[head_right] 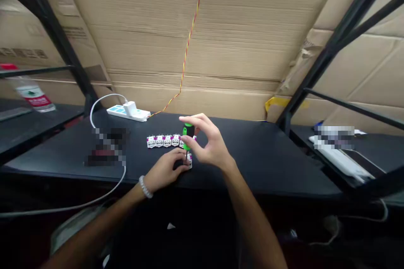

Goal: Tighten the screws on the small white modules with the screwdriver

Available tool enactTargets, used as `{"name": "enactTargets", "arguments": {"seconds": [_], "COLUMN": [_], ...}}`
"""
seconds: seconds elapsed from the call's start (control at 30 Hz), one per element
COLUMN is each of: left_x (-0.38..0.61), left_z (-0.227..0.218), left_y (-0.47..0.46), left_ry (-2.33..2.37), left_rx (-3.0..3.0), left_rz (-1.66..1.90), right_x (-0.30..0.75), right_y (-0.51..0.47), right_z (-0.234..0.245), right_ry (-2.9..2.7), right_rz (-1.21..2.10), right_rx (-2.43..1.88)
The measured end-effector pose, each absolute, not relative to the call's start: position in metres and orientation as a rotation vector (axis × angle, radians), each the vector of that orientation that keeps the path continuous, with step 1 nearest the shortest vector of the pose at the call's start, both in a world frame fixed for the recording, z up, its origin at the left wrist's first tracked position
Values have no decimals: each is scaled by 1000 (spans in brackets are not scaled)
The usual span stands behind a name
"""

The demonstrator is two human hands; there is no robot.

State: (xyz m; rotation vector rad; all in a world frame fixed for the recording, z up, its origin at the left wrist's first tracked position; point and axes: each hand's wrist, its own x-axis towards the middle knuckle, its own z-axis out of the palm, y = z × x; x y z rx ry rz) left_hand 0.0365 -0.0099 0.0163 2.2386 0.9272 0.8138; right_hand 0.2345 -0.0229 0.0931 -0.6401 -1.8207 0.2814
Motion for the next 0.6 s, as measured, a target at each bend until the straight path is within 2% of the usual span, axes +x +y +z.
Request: {"name": "enactTargets", "arguments": {"seconds": [0.13, 0.33, 0.53, 0.6], "left_x": [41, 48, 47, 46], "left_z": [15, 10, 11, 12], "left_y": [-15, -22, -21, -20], "left_ry": [952, 1070, 1038, 1021], "left_rx": [2233, 2264, 2237, 2227], "left_rz": [864, 873, 881, 881], "right_x": [235, 233, 232, 231], "right_y": [-26, -26, -26, -25], "right_z": [93, 97, 93, 94], "right_ry": [-1827, -1813, -1822, -1803], "right_rz": [449, 213, 423, 373], "right_rx": [-566, -634, -569, -586]}}
